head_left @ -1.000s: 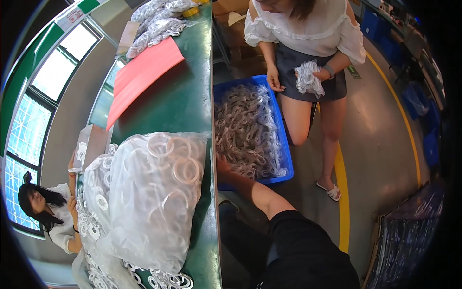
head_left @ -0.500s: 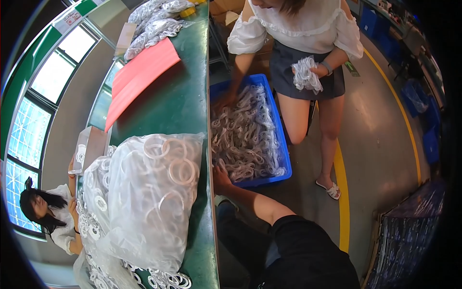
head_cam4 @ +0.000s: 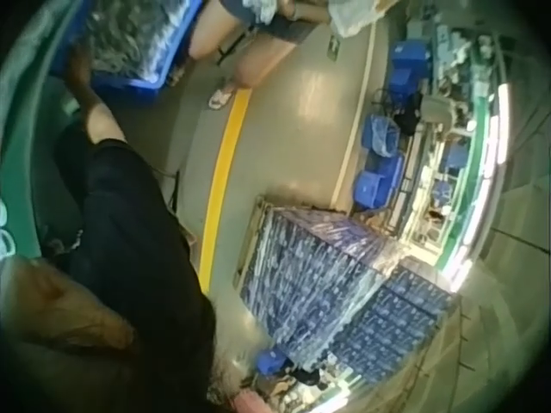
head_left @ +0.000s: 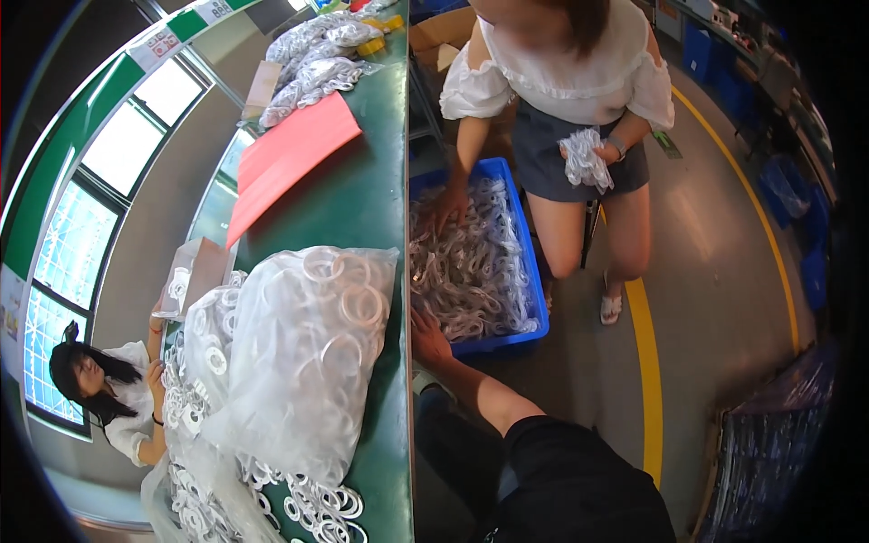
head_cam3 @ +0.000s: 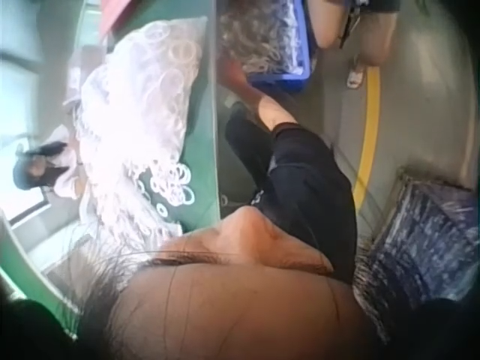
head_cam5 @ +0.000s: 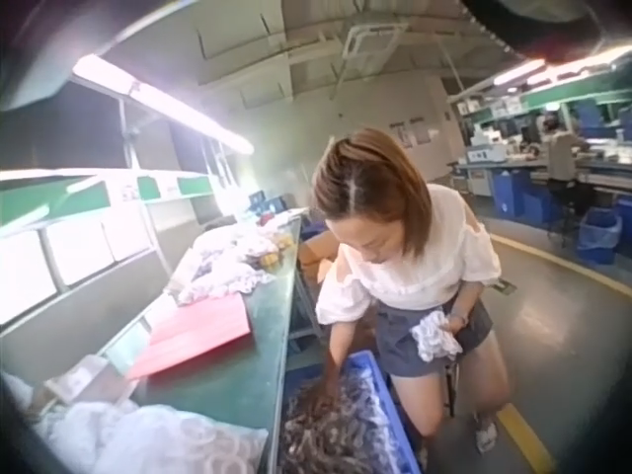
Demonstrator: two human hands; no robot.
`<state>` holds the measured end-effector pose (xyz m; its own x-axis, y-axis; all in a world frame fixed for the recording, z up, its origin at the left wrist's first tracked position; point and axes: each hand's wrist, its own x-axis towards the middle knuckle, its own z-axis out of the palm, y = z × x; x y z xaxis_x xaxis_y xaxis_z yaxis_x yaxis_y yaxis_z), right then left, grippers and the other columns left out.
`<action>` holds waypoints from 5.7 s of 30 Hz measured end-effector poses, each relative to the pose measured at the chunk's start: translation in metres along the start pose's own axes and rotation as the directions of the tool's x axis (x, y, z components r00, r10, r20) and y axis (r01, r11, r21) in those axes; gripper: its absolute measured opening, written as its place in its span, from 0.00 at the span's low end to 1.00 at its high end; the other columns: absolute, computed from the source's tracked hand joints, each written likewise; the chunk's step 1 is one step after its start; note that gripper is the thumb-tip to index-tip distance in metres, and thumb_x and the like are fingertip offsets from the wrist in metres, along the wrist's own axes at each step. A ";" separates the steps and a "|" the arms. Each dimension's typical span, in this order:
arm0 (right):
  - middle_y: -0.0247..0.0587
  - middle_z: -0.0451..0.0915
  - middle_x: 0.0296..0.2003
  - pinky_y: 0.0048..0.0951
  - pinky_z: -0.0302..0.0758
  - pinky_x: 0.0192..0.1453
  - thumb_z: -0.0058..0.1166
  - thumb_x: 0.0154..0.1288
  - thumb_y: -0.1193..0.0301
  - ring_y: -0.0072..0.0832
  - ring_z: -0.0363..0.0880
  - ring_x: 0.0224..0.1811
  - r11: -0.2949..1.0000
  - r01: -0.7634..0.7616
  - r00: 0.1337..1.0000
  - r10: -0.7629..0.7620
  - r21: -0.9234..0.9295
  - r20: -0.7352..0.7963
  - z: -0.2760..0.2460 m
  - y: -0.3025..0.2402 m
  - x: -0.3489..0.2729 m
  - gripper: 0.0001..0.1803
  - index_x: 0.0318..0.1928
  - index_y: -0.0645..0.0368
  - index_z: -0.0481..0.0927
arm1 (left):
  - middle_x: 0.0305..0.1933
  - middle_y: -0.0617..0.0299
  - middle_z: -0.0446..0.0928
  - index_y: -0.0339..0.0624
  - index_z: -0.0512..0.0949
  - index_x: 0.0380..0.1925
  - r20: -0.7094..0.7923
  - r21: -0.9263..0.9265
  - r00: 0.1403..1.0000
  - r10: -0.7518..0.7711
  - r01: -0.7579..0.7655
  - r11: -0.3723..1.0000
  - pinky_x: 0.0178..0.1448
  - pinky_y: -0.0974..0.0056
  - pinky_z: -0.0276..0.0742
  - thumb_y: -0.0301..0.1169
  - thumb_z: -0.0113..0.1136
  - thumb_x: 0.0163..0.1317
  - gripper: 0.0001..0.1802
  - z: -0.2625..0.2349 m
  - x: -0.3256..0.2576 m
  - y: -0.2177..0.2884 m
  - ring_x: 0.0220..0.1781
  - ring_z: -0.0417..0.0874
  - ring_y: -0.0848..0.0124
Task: Sorting and inspecting white plastic light fixture components at an assembly line.
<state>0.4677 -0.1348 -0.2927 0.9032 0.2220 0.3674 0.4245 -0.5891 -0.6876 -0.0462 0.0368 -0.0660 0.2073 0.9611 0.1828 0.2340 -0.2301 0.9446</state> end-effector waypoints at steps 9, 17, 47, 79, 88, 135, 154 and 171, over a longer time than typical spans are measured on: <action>0.51 0.60 0.62 0.41 0.56 0.67 0.46 0.62 0.58 0.46 0.57 0.65 0.947 0.201 0.828 -0.300 0.249 0.474 -0.027 0.030 -0.209 0.29 0.62 0.54 0.62 | 0.49 0.52 0.71 0.33 0.66 0.51 0.226 -0.093 0.971 -0.073 0.096 0.991 0.50 0.61 0.73 0.36 0.50 0.61 0.22 0.038 -0.007 0.038 0.49 0.74 0.63; 0.50 0.72 0.53 0.44 0.67 0.56 0.47 0.59 0.49 0.47 0.69 0.56 0.991 0.115 0.383 0.018 -0.067 0.924 -0.147 -0.077 -0.233 0.29 0.54 0.56 0.71 | 0.43 0.53 0.73 0.31 0.69 0.48 0.143 -0.094 0.988 0.058 -0.045 0.995 0.44 0.62 0.74 0.34 0.54 0.58 0.21 0.041 -0.010 0.035 0.41 0.75 0.65; 0.37 0.72 0.27 0.31 0.69 0.35 0.52 0.49 0.77 0.33 0.72 0.30 -0.597 0.411 -0.018 -0.761 0.689 -0.648 -0.195 -0.451 -0.139 0.03 0.26 0.59 0.72 | 0.40 0.52 0.73 0.36 0.61 0.54 0.248 -0.297 0.936 0.250 -0.172 0.939 0.35 0.64 0.78 0.36 0.51 0.60 0.24 0.034 -0.005 0.012 0.34 0.79 0.65; 0.39 0.74 0.25 0.38 0.71 0.29 0.55 0.41 0.66 0.39 0.75 0.32 0.052 0.660 0.162 -0.984 0.749 -0.075 -0.053 -0.413 -0.148 0.09 0.23 0.56 0.73 | 0.49 0.51 0.69 0.28 0.67 0.51 0.072 -0.316 0.973 -0.219 0.231 0.920 0.55 0.61 0.66 0.43 0.52 0.62 0.28 0.037 -0.022 0.080 0.50 0.70 0.65; 0.38 0.77 0.29 0.36 0.74 0.33 0.57 0.43 0.67 0.37 0.77 0.36 0.135 0.636 0.050 -0.990 0.760 0.134 -0.065 -0.411 -0.147 0.11 0.30 0.55 0.75 | 0.52 0.54 0.70 0.36 0.69 0.53 0.046 -0.426 0.968 -0.247 0.243 0.871 0.60 0.59 0.63 0.38 0.50 0.60 0.24 0.044 -0.026 0.086 0.54 0.70 0.63; 0.40 0.71 0.17 0.37 0.69 0.27 0.51 0.48 0.65 0.38 0.73 0.24 -0.009 0.629 0.116 -0.988 0.777 -0.105 -0.081 -0.404 -0.148 0.11 0.16 0.58 0.72 | 0.52 0.55 0.70 0.36 0.67 0.52 0.121 -0.522 0.973 -0.195 0.230 0.821 0.54 0.60 0.70 0.40 0.47 0.63 0.22 0.037 -0.021 0.064 0.52 0.72 0.65; 0.46 0.80 0.26 0.38 0.76 0.34 0.67 0.36 0.61 0.41 0.80 0.34 0.462 0.776 0.076 -0.745 0.429 0.663 -0.087 -0.393 -0.068 0.17 0.25 0.61 0.81 | 0.42 0.54 0.75 0.36 0.67 0.52 0.231 -0.575 0.960 -0.157 0.266 0.774 0.39 0.64 0.74 0.34 0.48 0.64 0.20 0.031 -0.023 0.069 0.38 0.77 0.64; 0.41 0.81 0.27 0.31 0.74 0.38 0.60 0.47 0.70 0.34 0.79 0.31 0.706 0.512 0.172 -0.643 0.489 0.747 -0.099 -0.392 -0.010 0.10 0.32 0.61 0.81 | 0.43 0.51 0.71 0.40 0.60 0.50 0.298 -0.633 0.933 -0.203 0.352 0.689 0.40 0.57 0.79 0.32 0.47 0.64 0.17 0.030 -0.018 0.066 0.41 0.80 0.58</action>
<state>0.2861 0.0171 0.0358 -0.0696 0.9969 0.0374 0.7935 0.0781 -0.6035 -0.0057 -0.0004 -0.0156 0.4292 0.8974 -0.1024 -0.3673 0.2770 0.8879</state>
